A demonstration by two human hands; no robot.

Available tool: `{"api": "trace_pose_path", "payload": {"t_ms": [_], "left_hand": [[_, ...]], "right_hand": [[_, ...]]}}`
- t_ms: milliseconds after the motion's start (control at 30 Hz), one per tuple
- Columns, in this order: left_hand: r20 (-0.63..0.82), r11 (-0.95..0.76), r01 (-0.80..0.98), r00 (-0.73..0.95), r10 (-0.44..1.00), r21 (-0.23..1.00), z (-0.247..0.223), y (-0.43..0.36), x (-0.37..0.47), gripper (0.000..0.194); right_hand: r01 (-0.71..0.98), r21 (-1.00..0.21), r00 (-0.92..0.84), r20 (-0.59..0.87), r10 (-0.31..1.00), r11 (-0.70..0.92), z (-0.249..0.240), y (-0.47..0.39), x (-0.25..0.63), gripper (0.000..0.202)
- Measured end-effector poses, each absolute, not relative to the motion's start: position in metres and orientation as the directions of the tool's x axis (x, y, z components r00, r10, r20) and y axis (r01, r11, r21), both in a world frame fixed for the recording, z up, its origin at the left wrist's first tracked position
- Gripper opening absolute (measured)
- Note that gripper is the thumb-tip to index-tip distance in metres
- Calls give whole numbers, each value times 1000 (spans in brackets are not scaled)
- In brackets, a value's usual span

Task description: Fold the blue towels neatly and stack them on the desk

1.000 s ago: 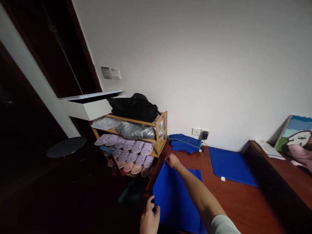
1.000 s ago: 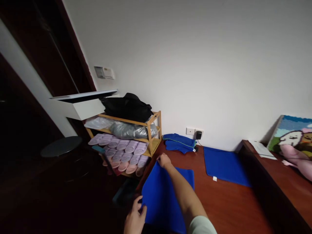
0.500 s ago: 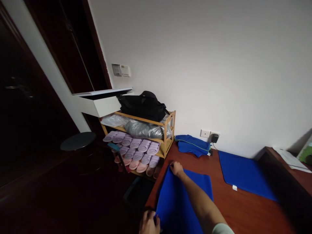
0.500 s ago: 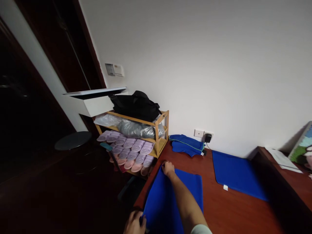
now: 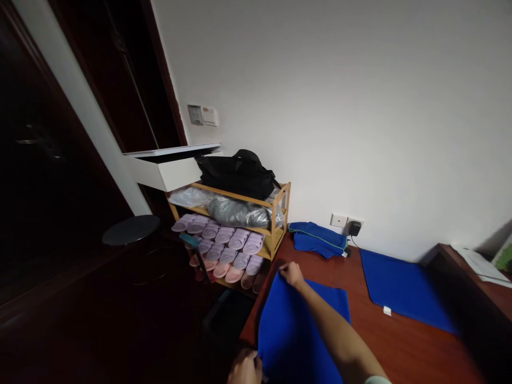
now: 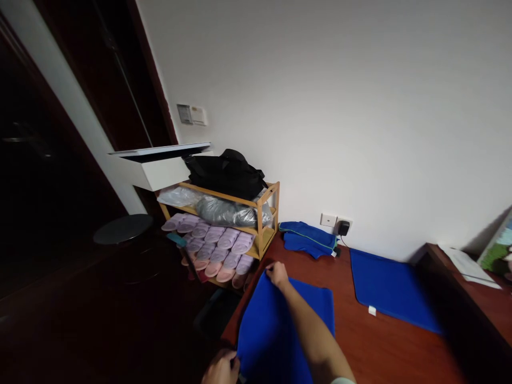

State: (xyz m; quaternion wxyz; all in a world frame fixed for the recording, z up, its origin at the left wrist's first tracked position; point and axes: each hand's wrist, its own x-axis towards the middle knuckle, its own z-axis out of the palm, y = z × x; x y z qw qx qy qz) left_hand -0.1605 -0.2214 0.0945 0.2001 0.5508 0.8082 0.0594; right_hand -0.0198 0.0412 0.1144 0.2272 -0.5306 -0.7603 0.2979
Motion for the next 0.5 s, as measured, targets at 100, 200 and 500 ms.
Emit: {"api": "trace_pose_path", "payload": {"t_ms": [100, 200, 500], "left_hand": [[-281, 377, 864, -290, 915, 333, 105, -223, -161, 32], [-222, 328, 863, -259, 940, 385, 115, -222, -163, 30], [418, -177, 847, -58, 907, 501, 192, -201, -149, 29]], "right_hand": [[587, -738, -394, 96, 914, 331, 141, 32, 17, 24], [515, -757, -443, 166, 881, 402, 172, 9, 71, 20], [401, -788, -250, 396, 884, 467, 275, -130, 236, 38]]}}
